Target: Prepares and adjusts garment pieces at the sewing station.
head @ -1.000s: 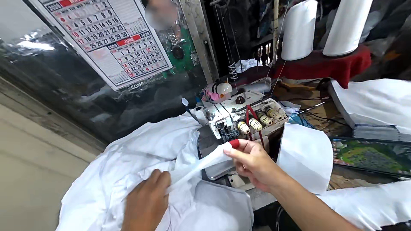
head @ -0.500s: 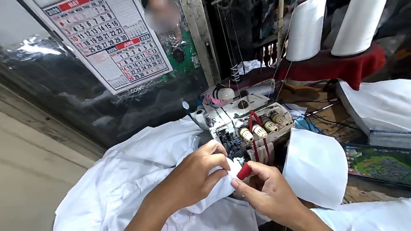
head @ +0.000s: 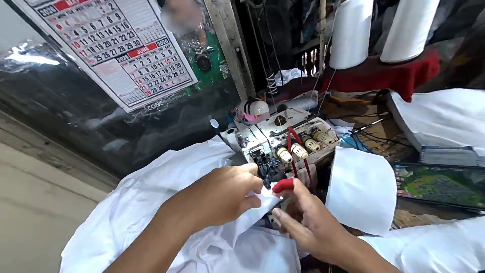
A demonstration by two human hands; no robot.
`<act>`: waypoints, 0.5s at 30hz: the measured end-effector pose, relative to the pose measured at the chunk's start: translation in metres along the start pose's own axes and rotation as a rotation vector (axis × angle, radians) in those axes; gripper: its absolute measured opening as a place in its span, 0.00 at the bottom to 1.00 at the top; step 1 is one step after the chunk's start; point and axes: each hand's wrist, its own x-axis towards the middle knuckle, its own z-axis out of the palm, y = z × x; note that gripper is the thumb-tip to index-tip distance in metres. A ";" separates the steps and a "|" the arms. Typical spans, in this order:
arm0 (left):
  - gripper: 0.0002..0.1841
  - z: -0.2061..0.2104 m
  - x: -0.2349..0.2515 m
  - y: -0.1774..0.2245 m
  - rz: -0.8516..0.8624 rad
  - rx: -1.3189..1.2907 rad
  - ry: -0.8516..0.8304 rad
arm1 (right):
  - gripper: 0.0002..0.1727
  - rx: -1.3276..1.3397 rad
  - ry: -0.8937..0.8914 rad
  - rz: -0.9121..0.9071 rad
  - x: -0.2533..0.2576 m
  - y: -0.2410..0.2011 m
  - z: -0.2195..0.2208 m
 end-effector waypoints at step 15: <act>0.11 0.015 -0.011 -0.018 0.067 -0.796 -0.125 | 0.23 -0.085 -0.097 -0.075 0.038 0.001 -0.007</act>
